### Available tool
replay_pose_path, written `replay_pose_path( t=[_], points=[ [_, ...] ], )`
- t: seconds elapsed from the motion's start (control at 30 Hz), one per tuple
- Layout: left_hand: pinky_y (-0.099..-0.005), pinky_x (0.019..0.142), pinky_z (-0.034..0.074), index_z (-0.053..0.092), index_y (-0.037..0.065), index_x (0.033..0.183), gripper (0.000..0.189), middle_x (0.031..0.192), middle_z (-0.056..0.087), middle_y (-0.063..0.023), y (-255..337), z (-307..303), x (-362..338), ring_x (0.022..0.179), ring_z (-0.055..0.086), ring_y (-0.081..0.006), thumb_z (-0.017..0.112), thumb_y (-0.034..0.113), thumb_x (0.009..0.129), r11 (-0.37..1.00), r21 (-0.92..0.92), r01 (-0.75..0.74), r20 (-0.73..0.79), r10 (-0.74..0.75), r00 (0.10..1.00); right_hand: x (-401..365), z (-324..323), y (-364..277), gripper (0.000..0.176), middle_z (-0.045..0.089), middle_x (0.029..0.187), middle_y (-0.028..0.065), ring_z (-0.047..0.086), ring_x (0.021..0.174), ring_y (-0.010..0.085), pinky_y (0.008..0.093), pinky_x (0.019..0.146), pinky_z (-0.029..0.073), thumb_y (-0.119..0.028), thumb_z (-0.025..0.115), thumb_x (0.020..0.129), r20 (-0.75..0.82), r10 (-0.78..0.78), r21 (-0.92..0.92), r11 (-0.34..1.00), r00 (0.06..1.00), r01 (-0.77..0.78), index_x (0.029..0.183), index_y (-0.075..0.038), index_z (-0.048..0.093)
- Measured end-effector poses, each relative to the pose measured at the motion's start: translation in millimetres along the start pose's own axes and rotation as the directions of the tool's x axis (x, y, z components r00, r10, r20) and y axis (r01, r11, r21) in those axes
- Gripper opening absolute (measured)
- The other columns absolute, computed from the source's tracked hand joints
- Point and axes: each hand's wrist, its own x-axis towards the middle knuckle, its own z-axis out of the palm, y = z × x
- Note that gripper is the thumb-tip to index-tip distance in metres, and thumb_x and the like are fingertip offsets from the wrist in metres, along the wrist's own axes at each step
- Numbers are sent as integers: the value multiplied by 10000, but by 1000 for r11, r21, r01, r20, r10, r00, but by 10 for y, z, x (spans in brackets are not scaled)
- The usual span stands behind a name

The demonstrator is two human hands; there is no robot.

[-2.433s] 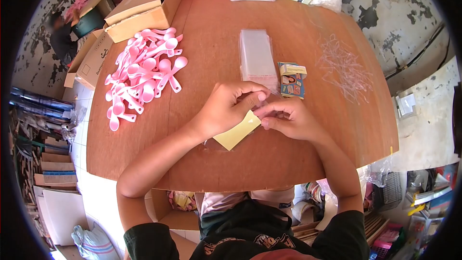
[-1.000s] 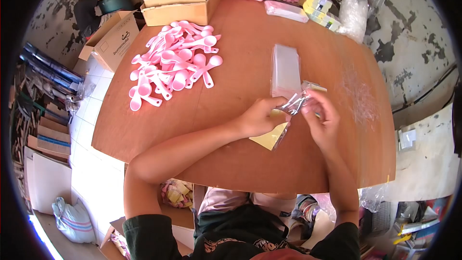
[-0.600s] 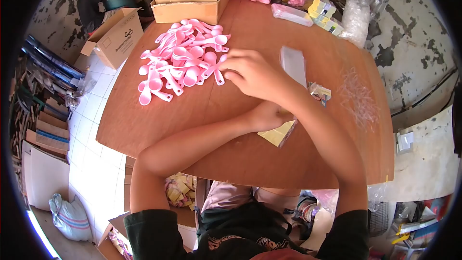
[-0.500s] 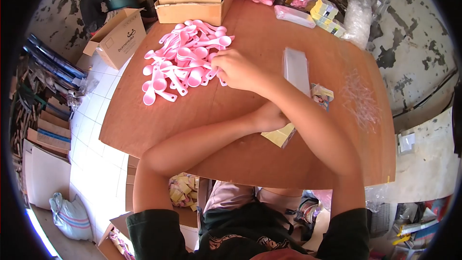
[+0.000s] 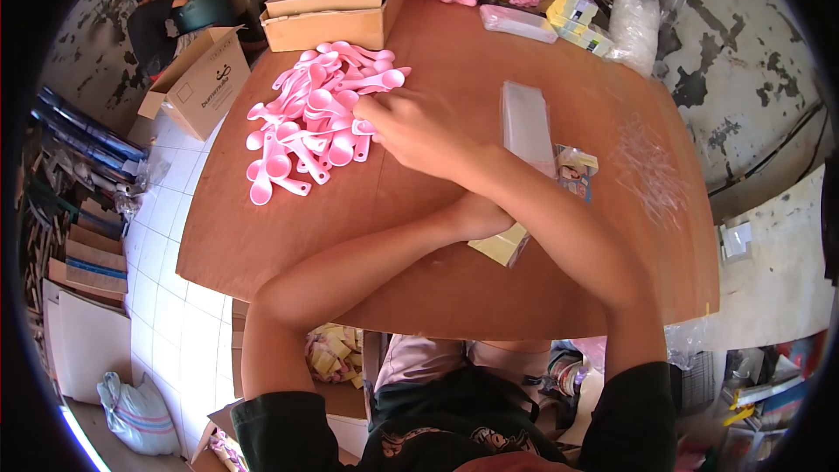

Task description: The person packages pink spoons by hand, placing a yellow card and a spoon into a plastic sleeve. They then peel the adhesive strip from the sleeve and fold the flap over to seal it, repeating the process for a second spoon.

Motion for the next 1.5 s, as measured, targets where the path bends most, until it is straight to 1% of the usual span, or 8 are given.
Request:
replay_pose_path(
  t=[0.17, 0.3, 0.47, 0.6, 0.77, 0.83, 0.93, 1.5],
  points=[
    [-342, 889, 466, 562, 4, 1157, 276, 1093, 618, -107, -282, -48, 105, 1063, 565, -180, 600, 74, 892, 996, -5, -93, 23, 93, 995, -576, -854, -312, 424, 645, 898, 103, 653, 847, 159, 299, 744, 531, 22, 688, 809, -168, 288, 622, 773, 943, -126, 1206, -9, 542],
    [-328, 829, 476, 567, -2, 1146, 303, 1001, 659, -111, -35, -39, 17, 978, 605, -166, 645, 92, 869, 983, -47, -178, -7, 177, 984, -1255, -1210, -171, 397, 640, 1016, 84, 637, 838, 123, 259, 716, 539, 12, 695, 813, -280, 572, 764, 619, 771, -182, 1182, 11, 546],
    [-277, 759, 508, 570, 5, 1155, 283, 949, 665, -61, 108, 5, 37, 869, 640, -113, 629, 139, 912, 994, -3, 108, 14, -108, 994, -1875, -1332, 342, 413, 632, 956, 84, 639, 802, 139, 262, 715, 522, 27, 644, 856, -427, 809, 854, 507, 404, -114, 1222, 11, 455],
    [-275, 755, 511, 574, 4, 1149, 273, 958, 676, -74, 119, 17, 52, 853, 643, -111, 627, 137, 917, 977, -22, 212, 20, -211, 977, -2060, -1131, 390, 366, 631, 949, 90, 644, 809, 146, 261, 725, 519, 15, 632, 872, -407, 853, 885, 457, 325, -90, 1190, 9, 450],
    [-301, 758, 509, 614, 8, 1076, 212, 940, 695, -91, 166, 68, 52, 827, 653, -142, 639, 88, 881, 978, 40, 203, 17, -204, 979, -2120, -1095, 313, 369, 631, 940, 92, 644, 817, 140, 258, 707, 526, 32, 645, 858, -429, 819, 837, 519, 382, -172, 1171, 5, 452],
    [-275, 759, 511, 599, 9, 1155, 277, 901, 692, -62, 117, 90, 51, 822, 646, -108, 639, 127, 907, 984, 170, -53, 39, 47, 998, -2126, -1079, 293, 378, 632, 939, 90, 642, 815, 135, 253, 704, 526, 35, 656, 849, -401, 832, 840, 501, 384, -209, 1168, 3, 456],
    [-274, 767, 507, 606, 16, 1166, 294, 923, 693, -57, 158, 86, 49, 835, 640, -104, 652, 125, 897, 979, 187, -82, 75, 69, 995, -2135, -1039, 280, 388, 635, 935, 88, 637, 812, 126, 241, 702, 524, 34, 673, 836, -346, 849, 847, 465, 399, -256, 1161, -3, 464],
    [-252, 725, 465, 599, 14, 1100, 287, 881, 611, 10, 162, 71, 11, 817, 526, -45, 632, 242, 929, 987, 91, 133, 70, -140, 988, -2121, -902, 140, 272, 646, 955, 88, 647, 881, 142, 268, 742, 549, 18, 654, 862, -145, 821, 896, 346, 552, -278, 1109, 25, 539]
  ],
)
